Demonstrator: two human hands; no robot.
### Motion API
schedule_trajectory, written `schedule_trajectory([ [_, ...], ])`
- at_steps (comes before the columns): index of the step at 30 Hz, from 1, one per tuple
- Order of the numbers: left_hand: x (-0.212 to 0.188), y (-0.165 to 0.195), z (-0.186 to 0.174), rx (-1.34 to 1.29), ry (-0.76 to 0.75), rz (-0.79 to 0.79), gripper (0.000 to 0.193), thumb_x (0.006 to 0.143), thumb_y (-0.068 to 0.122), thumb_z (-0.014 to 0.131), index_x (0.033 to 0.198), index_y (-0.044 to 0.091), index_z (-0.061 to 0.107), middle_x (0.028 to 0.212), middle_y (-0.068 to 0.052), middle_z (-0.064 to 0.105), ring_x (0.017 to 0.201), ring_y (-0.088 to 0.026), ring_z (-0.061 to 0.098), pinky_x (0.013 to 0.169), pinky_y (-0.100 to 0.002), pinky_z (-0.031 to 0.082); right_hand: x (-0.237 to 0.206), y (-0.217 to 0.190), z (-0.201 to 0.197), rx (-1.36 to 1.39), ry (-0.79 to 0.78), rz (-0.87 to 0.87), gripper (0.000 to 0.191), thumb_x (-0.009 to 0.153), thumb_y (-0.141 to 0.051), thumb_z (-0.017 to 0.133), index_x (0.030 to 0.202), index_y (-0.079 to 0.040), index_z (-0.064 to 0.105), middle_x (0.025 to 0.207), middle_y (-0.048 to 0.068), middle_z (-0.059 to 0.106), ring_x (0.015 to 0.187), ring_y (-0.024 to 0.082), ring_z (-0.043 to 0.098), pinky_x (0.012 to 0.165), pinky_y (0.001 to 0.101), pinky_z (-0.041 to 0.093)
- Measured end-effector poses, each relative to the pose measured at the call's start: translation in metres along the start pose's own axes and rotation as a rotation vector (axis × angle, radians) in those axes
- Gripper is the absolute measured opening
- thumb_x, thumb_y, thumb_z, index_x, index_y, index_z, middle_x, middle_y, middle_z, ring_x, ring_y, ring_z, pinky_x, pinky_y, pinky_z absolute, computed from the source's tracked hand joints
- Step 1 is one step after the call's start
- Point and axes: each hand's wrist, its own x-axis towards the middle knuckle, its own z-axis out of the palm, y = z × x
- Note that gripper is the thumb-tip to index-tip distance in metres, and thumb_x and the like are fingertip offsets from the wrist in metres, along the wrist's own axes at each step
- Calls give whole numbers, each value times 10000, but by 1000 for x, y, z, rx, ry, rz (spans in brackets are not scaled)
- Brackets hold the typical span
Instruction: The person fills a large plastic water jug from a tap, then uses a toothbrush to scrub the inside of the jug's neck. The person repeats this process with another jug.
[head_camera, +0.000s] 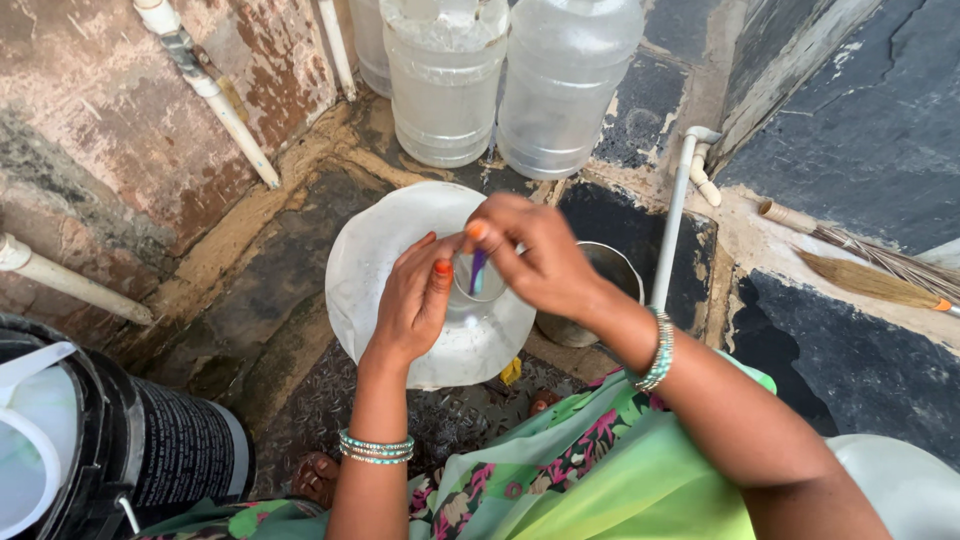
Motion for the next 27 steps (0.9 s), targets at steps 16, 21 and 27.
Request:
schedule_trajectory([
  [16, -10, 2, 4, 320, 79, 23, 958, 964, 798, 173, 1432, 55, 554, 1381, -144, 627, 1387, -325, 532, 1264, -559, 216, 2, -10, 8, -67, -24, 41, 284, 1060, -229, 540, 919, -13, 659, 829, 150, 617, 723, 325, 640, 656, 407, 485],
  [21, -11, 5, -2, 630, -92, -149, 1255, 547, 811, 701, 1515, 60, 432, 1362, -111, 617, 1360, -278, 523, 1256, -617, -8, 2, -6, 7, -99, -9, -50, 242, 1063, -212, 532, 989, -2, 626, 887, 164, 602, 841, 372, 631, 746, 450, 491],
  [27, -15, 0, -5, 742, 33, -126, 1230, 505, 764, 809, 1497, 124, 464, 1477, -98, 556, 1485, -347, 316, 1187, -618, 3, 6, 0, 16, -81, -5, -77, 240, 1070, -217, 536, 1014, 2, 617, 903, 160, 609, 880, 376, 634, 778, 456, 491],
])
